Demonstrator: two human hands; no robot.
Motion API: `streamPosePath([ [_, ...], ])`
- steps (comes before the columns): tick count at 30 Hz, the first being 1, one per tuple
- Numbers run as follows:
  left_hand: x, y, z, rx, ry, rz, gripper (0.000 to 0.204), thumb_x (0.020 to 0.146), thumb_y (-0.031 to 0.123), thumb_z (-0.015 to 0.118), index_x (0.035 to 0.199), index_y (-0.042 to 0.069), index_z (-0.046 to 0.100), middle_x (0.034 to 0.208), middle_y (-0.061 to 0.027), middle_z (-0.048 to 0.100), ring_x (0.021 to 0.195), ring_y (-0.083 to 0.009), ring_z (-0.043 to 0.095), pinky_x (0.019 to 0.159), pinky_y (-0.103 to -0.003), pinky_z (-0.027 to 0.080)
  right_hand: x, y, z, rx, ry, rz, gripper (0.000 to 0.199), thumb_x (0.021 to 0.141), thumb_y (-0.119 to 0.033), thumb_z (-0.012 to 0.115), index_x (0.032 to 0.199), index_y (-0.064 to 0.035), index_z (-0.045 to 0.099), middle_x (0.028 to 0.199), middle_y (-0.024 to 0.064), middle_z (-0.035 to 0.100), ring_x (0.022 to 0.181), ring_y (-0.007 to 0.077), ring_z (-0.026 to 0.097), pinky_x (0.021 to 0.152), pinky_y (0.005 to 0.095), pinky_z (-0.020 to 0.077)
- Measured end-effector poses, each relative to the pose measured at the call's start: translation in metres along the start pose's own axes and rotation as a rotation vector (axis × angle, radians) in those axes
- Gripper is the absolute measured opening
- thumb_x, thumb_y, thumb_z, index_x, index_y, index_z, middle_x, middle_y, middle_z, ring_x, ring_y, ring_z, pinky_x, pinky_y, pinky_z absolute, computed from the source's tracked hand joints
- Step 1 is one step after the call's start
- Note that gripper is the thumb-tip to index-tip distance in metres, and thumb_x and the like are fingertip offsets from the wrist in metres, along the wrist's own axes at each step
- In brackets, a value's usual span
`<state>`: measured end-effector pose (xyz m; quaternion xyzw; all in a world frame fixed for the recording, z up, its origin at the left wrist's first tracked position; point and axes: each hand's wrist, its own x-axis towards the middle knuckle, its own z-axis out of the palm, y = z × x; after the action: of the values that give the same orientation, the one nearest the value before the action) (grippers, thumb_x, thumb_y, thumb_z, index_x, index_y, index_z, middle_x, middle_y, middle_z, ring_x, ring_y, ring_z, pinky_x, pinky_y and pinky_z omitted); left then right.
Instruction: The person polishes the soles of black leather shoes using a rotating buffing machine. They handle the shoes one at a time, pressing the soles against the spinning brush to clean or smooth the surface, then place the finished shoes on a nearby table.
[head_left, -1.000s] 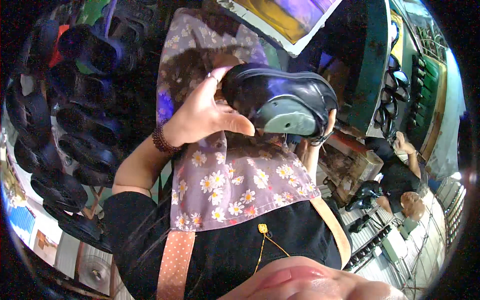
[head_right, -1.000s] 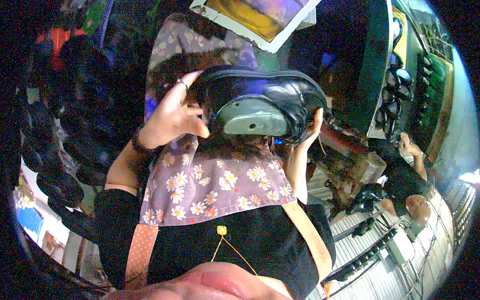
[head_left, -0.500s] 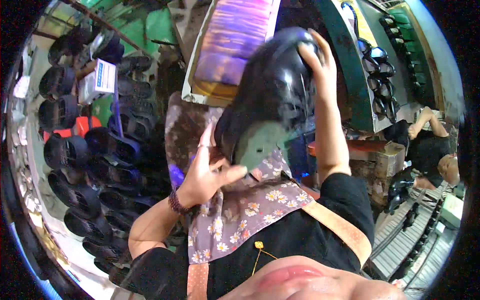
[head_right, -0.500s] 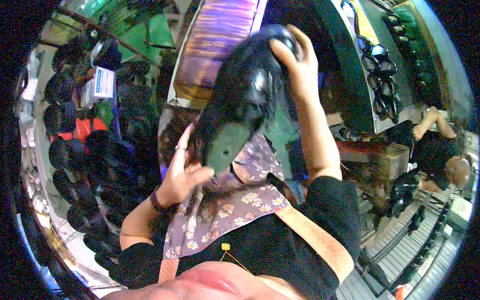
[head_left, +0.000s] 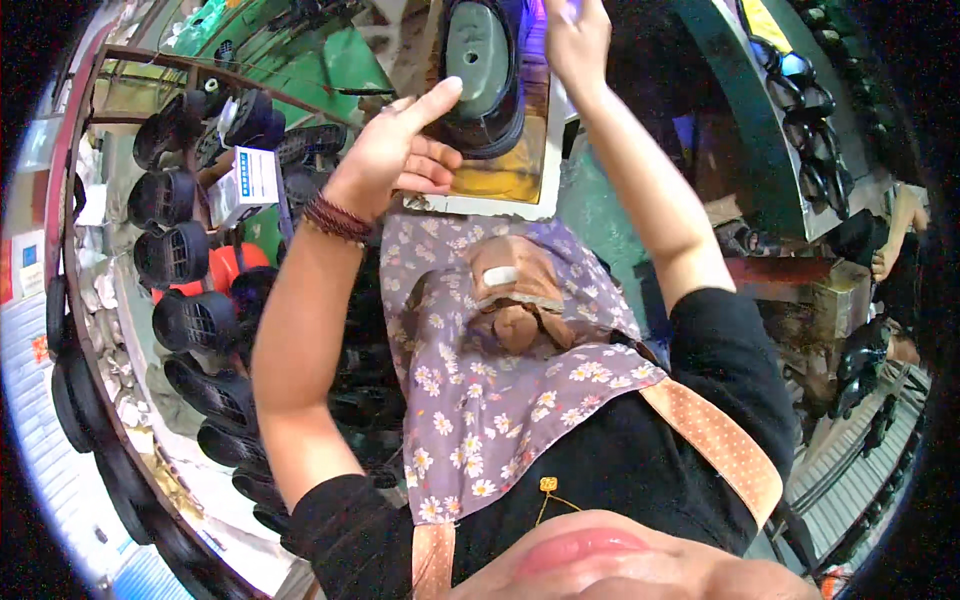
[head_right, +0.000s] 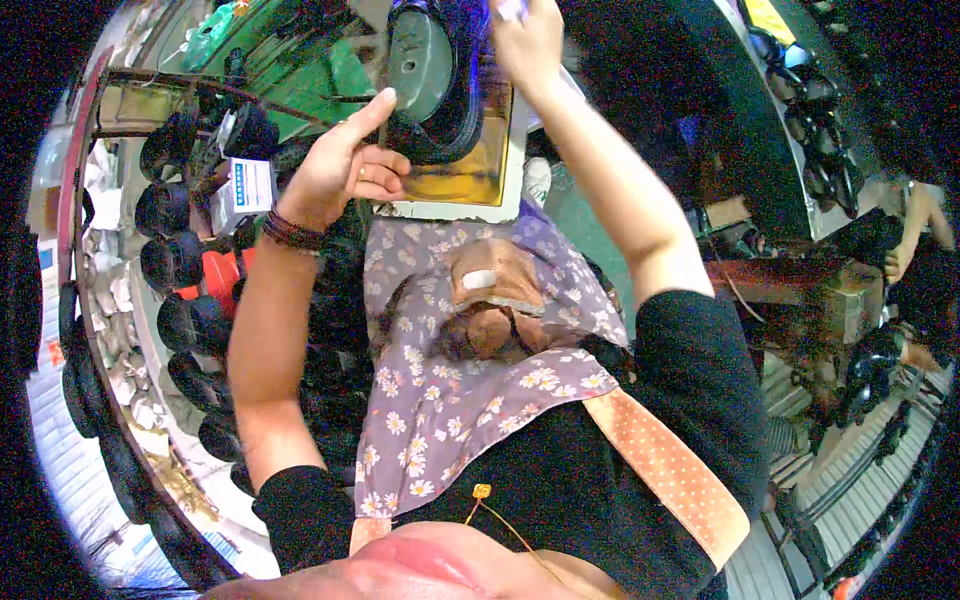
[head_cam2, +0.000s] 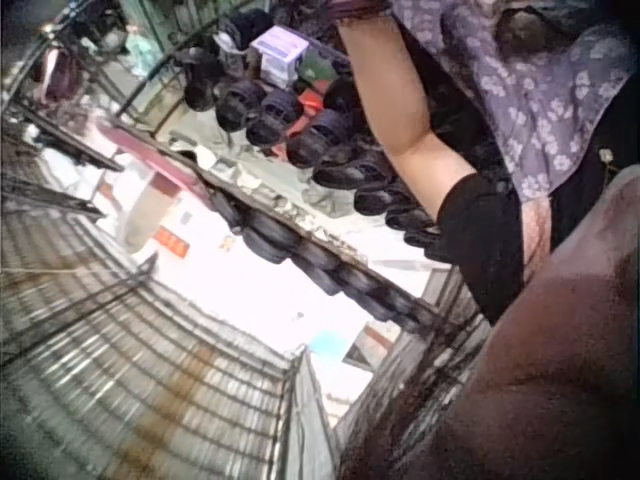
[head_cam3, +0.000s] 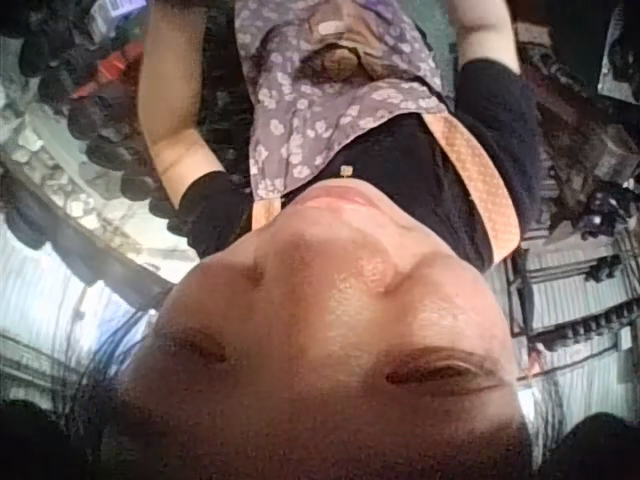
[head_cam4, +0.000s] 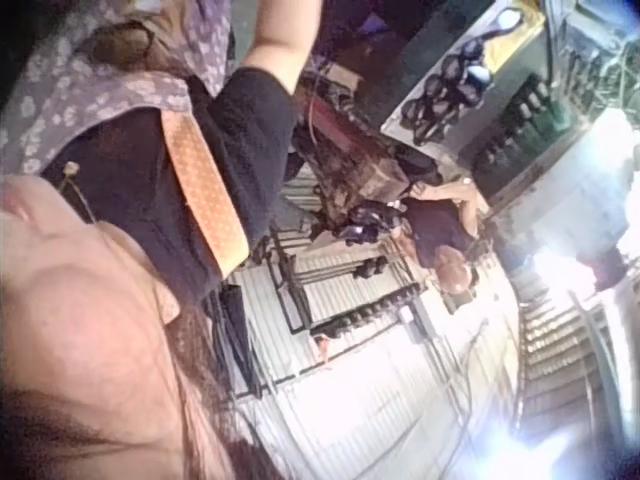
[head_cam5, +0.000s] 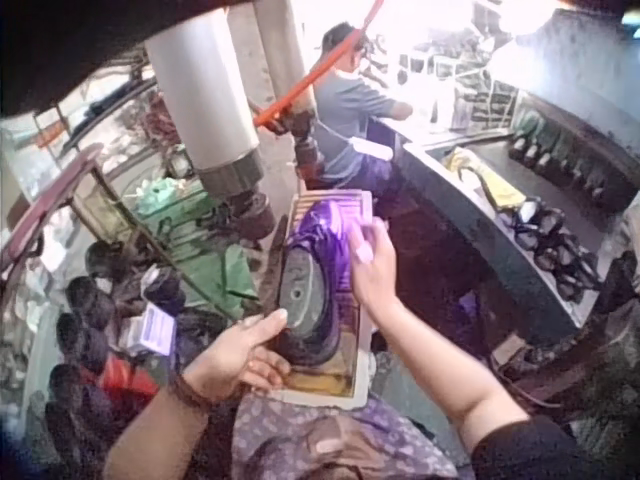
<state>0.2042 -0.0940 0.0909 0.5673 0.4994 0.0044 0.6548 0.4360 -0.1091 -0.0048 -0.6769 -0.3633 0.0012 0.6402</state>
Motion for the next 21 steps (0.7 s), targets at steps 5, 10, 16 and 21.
streamPosePath([
  [5,0.025,-0.038,0.010,-0.153,0.663,0.644,0.046,0.097,0.039,0.049,0.117,-0.002,0.049,0.070,-0.0025,0.055,0.059,-0.0107,0.054,0.057,-0.026,0.048,-0.121,-0.062,-0.048,-0.156,-0.288,-0.115,0.061,0.059,-0.038,0.088,0.085,-0.0027,0.046,0.132,0.0335,0.045,0.124,0.0423,0.046,0.096,0.0439,0.0435],
  [10,0.028,-0.105,0.039,-0.087,0.802,0.828,0.046,0.095,0.020,0.053,0.130,-0.005,0.039,0.099,-0.0104,0.055,0.089,-0.0175,0.052,0.085,-0.030,0.042,-0.132,-0.074,-0.051,-0.135,-0.408,0.003,0.071,0.053,-0.034,0.089,0.098,0.0010,0.047,0.114,0.0274,0.054,0.114,0.0439,0.050,0.093,0.0456,0.0431],
  [16,0.025,-0.107,0.051,0.152,0.890,0.896,0.040,0.097,0.019,0.051,0.131,-0.001,0.041,0.110,-0.0112,0.052,0.097,-0.0170,0.048,0.092,-0.030,0.039,-0.120,-0.066,-0.046,-0.127,-0.310,-0.093,0.094,0.057,-0.028,0.089,0.131,0.0022,0.040,0.103,0.0153,0.059,0.102,0.0315,0.057,0.094,0.0383,0.0420],
  [21,0.030,-0.106,0.053,0.116,0.864,0.988,0.038,0.099,0.023,0.050,0.128,-0.001,0.044,0.107,-0.0087,0.054,0.094,-0.0159,0.048,0.090,-0.030,0.040,-0.109,-0.046,-0.054,0.320,-0.073,-0.125,0.038,0.088,-0.031,0.065,0.103,-0.0024,0.046,0.110,0.0245,0.062,0.109,0.0361,0.060,0.091,0.0389,0.0457],
])
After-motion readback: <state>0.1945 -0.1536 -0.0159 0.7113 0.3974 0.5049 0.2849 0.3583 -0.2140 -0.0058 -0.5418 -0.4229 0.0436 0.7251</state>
